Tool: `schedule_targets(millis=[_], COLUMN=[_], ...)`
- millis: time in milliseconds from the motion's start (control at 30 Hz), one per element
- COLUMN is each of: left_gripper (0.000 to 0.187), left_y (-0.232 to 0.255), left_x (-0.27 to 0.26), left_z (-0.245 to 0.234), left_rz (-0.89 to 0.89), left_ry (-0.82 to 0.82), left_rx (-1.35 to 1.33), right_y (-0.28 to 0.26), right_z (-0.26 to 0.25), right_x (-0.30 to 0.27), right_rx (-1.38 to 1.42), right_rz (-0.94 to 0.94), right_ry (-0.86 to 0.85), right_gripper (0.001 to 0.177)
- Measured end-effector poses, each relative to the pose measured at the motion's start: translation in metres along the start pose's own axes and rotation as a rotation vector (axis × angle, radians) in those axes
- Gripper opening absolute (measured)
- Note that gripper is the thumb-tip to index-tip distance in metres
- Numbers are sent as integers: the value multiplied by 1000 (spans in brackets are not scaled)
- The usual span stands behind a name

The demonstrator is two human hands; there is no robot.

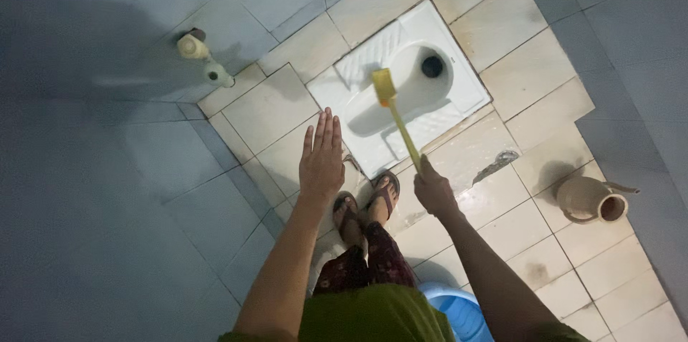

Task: The person scrubs a squat toilet with a yellow long-handled brush, covering the basin and surrounding tiles. They then rinse their hands in a blue bucket and pour water from a small cup into the toilet.

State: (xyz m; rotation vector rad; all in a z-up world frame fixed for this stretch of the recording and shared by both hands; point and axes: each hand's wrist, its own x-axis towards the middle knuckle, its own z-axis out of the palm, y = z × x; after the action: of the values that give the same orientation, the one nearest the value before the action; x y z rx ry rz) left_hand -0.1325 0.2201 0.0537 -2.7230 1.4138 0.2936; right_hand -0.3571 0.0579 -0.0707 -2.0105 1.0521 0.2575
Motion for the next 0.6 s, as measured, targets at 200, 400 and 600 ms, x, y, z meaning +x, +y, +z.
schedule_targets(millis=[200, 400, 600], left_gripper=[90, 88, 89], left_y=[-14, -38, -59], left_x=[-21, -26, -29], left_z=[-7, 0, 5], left_rz=[-24, -55, -96], left_ry=[-63, -201, -230], left_rx=[-25, 85, 60], right_y=[-41, -81, -93], right_z=[19, 42, 65], right_x=[0, 7, 34], right_rx=[-169, -275, -307], right_rz=[-81, 28, -113], right_ry=[-113, -181, -153], right_gripper=[59, 48, 50])
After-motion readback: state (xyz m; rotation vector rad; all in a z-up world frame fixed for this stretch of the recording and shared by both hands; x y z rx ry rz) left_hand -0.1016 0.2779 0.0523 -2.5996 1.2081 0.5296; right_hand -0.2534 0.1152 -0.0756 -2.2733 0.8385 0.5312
